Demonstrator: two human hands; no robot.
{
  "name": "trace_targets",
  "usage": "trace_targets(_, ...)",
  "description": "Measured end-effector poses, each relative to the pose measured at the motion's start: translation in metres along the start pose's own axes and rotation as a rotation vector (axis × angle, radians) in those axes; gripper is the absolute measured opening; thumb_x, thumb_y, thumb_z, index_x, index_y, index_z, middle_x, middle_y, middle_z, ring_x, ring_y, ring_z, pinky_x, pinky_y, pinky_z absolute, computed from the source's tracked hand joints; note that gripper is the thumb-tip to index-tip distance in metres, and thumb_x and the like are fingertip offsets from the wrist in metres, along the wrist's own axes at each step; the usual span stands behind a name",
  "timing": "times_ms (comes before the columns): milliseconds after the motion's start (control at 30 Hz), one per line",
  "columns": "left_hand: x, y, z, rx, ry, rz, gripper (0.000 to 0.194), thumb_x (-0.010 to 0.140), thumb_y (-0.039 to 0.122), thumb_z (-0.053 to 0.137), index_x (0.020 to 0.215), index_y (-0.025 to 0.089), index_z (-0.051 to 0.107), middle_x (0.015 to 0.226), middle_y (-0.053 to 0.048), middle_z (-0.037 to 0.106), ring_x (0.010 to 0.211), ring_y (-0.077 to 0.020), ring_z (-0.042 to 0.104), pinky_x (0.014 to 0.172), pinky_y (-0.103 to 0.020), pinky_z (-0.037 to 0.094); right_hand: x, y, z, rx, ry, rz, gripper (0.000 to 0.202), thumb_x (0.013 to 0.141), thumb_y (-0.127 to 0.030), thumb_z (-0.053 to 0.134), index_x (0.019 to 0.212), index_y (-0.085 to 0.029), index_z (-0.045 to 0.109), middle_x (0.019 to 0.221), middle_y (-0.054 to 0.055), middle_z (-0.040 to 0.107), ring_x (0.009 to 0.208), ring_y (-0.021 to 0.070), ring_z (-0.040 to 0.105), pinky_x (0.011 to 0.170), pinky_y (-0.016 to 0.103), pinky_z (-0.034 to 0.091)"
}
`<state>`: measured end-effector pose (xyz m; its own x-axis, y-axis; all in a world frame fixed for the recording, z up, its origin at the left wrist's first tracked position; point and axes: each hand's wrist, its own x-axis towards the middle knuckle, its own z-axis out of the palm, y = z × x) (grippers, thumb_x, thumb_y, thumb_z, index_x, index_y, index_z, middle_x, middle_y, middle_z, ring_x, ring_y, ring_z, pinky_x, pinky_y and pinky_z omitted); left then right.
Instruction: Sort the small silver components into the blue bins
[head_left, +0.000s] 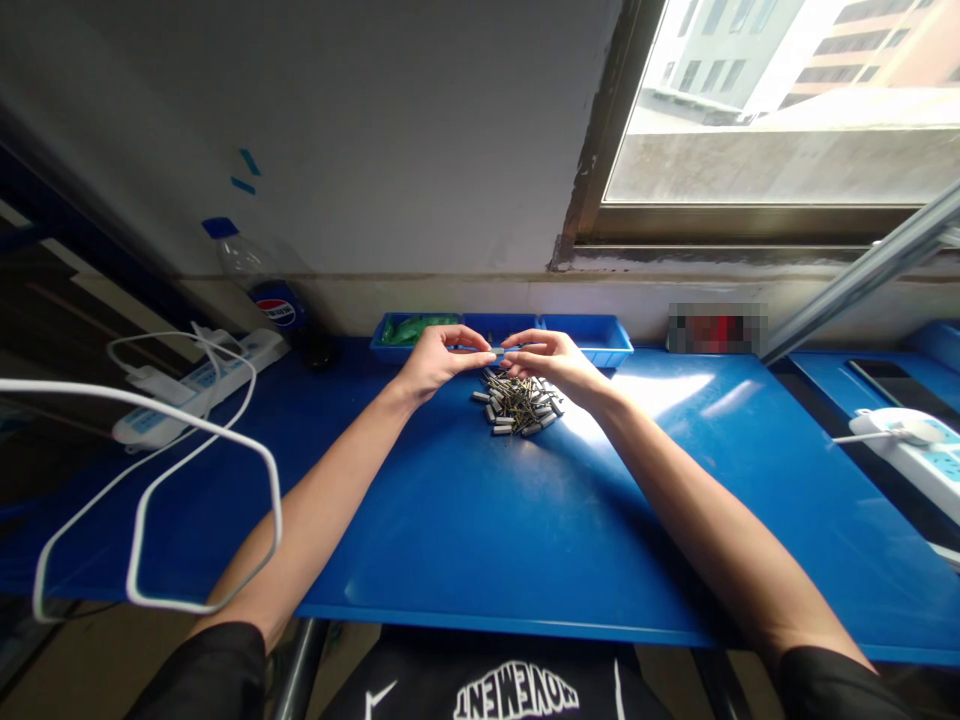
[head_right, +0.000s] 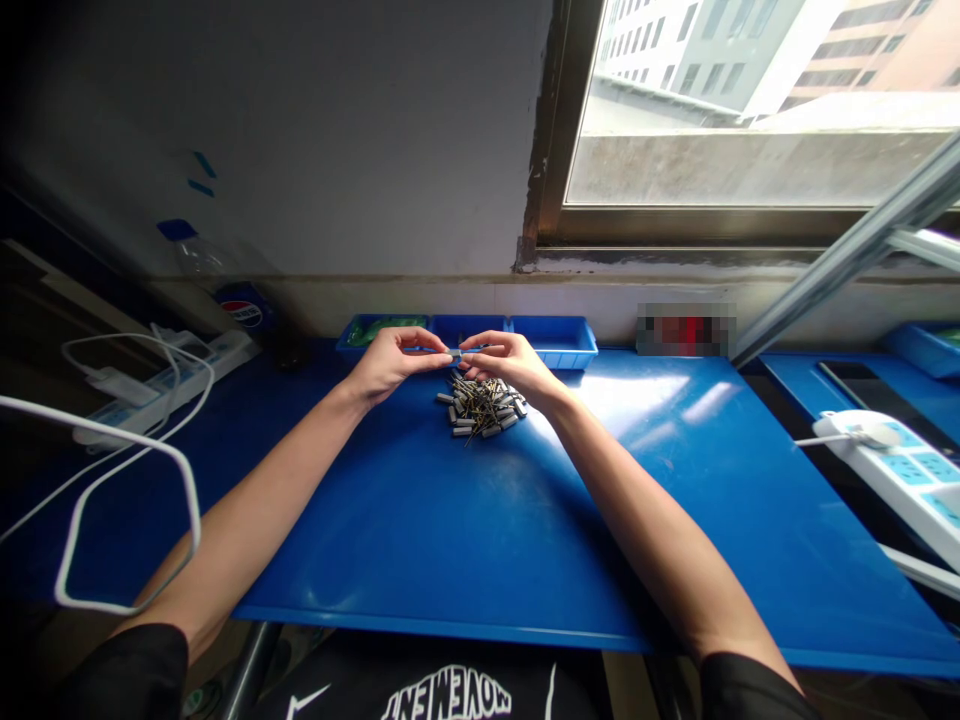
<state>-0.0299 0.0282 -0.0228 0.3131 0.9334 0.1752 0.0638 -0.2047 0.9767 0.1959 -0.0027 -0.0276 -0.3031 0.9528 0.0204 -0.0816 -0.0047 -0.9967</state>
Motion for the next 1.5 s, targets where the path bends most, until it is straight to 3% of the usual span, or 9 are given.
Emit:
trace_targets(500, -0.004, -0.006, 0.012, -0.061, -0.05, -0.044, 0.042, 0.059, 0.039, 0.096, 0.084, 0.012, 0.076, 0.091, -0.01, 0.079, 0.086, -0.0219, 0.074, 0.088, -0.038, 0.06, 0.001, 0.005, -0.001, 0.052, 0.019, 0.01, 0.04, 0.069, -0.039, 0.093, 0.099, -0.017, 0.079, 0.087, 0.007, 0.079, 0.072, 0.0139, 0.07, 0.076, 0.028, 0.059)
trace_targets(633, -0.003, -0.002, 0.006, 0.158, -0.058, 0.02, 0.033, 0.07, 0.039, 0.088, 0.086, 0.013, 0.076, 0.093, -0.01, 0.079, 0.087, -0.0229, 0.075, 0.085, -0.036, 0.06, 0.004, 0.008, -0.004, 0.027, 0.105, -0.006, 0.038, 0.069, -0.039, 0.092, 0.097, -0.017, 0.079, 0.084, 0.006, 0.079, 0.071, 0.0142, 0.07, 0.075, 0.028, 0.059)
trace_targets(700, -0.003, 0.002, -0.001, 0.36, -0.135, 0.058, 0.027, 0.075, 0.038, 0.083, 0.087, 0.014, 0.078, 0.091, -0.009, 0.079, 0.085, -0.0227, 0.075, 0.083, -0.034, 0.059, 0.006, 0.01, -0.006, 0.001, 0.219, -0.043, 0.037, 0.069, -0.038, 0.091, 0.096, -0.017, 0.078, 0.082, 0.006, 0.078, 0.072, 0.0155, 0.07, 0.074, 0.028, 0.059)
trace_targets(800, -0.003, 0.006, -0.009, 0.593, -0.369, 0.072, 0.022, 0.077, 0.033, 0.08, 0.092, 0.017, 0.082, 0.093, -0.007, 0.08, 0.087, -0.0224, 0.075, 0.082, -0.031, 0.057, 0.009, 0.011, -0.008, -0.031, 0.371, -0.082, 0.034, 0.07, -0.033, 0.088, 0.098, -0.017, 0.077, 0.08, 0.006, 0.078, 0.074, 0.0169, 0.072, 0.074, 0.029, 0.06)
trace_targets(867, -0.004, 0.005, -0.011, 0.699, -0.477, 0.083, 0.021, 0.076, 0.03, 0.078, 0.094, 0.018, 0.082, 0.095, -0.007, 0.081, 0.089, -0.0226, 0.074, 0.082, -0.03, 0.056, 0.01, 0.01, -0.008, -0.028, 0.414, -0.074, 0.033, 0.072, -0.029, 0.085, 0.101, -0.016, 0.077, 0.083, 0.007, 0.078, 0.075, 0.0169, 0.073, 0.073, 0.028, 0.06)
trace_targets(967, -0.005, 0.001, -0.009, 0.788, -0.548, 0.094, 0.019, 0.077, 0.027, 0.076, 0.092, 0.017, 0.082, 0.093, -0.007, 0.08, 0.088, -0.0222, 0.073, 0.08, -0.028, 0.054, 0.011, 0.009, -0.006, 0.013, 0.407, -0.041, 0.031, 0.074, -0.026, 0.082, 0.102, -0.016, 0.076, 0.091, 0.008, 0.079, 0.075, 0.0158, 0.074, 0.07, 0.026, 0.06)
trace_targets(1133, -0.007, -0.005, -0.004, 0.818, -0.536, 0.054, 0.013, 0.075, 0.027, 0.075, 0.082, 0.017, 0.079, 0.081, -0.006, 0.076, 0.074, -0.0202, 0.069, 0.069, -0.027, 0.051, 0.011, 0.009, -0.005, 0.035, 0.385, -0.02, 0.024, 0.073, -0.025, 0.081, 0.095, -0.016, 0.076, 0.092, 0.008, 0.079, 0.069, 0.0122, 0.07, 0.063, 0.023, 0.057)
trace_targets(1267, -0.007, -0.007, -0.007, 0.773, -0.529, 0.08, 0.015, 0.074, 0.027, 0.074, 0.087, 0.019, 0.078, 0.078, -0.006, 0.074, 0.066, -0.0188, 0.065, 0.061, -0.026, 0.047, 0.011, 0.009, -0.006, 0.042, 0.366, -0.004, 0.023, 0.073, -0.026, 0.082, 0.093, -0.017, 0.076, 0.094, 0.008, 0.079, 0.069, 0.0118, 0.069, 0.063, 0.023, 0.056)
trace_targets(1500, -0.003, 0.001, -0.01, 0.673, -0.349, 0.161, 0.02, 0.08, 0.029, 0.071, 0.094, 0.019, 0.081, 0.092, -0.009, 0.076, 0.076, -0.0201, 0.068, 0.076, -0.028, 0.053, 0.01, 0.01, -0.006, 0.003, 0.323, 0.027, 0.02, 0.075, -0.026, 0.078, 0.092, -0.017, 0.075, 0.091, 0.008, 0.079, 0.069, 0.0132, 0.069, 0.061, 0.023, 0.054)
